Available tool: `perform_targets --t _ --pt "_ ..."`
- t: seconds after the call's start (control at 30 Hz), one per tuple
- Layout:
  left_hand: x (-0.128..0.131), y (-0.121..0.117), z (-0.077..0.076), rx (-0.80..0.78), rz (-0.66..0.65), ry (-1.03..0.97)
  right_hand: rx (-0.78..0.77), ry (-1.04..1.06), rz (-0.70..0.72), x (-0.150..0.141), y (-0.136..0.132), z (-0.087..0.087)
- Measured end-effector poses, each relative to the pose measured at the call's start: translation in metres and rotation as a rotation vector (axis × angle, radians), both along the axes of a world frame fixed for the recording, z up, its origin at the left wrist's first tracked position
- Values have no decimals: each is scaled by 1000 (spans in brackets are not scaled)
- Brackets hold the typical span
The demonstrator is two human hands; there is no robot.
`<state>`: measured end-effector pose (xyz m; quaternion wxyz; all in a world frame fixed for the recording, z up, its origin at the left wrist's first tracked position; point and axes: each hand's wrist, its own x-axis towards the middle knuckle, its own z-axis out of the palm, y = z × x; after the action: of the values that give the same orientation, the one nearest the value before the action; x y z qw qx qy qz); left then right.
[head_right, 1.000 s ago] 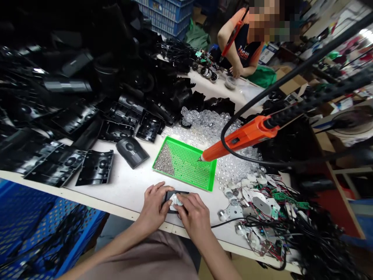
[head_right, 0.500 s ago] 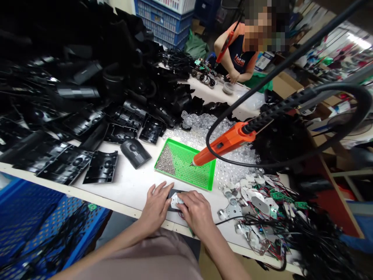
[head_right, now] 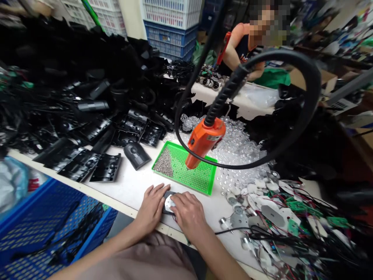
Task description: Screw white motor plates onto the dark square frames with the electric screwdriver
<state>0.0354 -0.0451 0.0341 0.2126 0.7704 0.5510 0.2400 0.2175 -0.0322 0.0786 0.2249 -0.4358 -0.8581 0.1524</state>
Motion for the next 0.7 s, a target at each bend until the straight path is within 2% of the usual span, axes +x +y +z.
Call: perform_targets --t 0.17,0.37,0.57,0.7 --pt "2 0 5 -35 6 37 -72 7 47 2 4 2" --pt "3 -1 10 -66 14 34 -51 20 102 8 8 4" --pt "3 0 15 -167 17 -16 -102 39 46 12 6 -3" --pt "1 5 20 -251 39 -62 -50 73 2 10 -1 -7"
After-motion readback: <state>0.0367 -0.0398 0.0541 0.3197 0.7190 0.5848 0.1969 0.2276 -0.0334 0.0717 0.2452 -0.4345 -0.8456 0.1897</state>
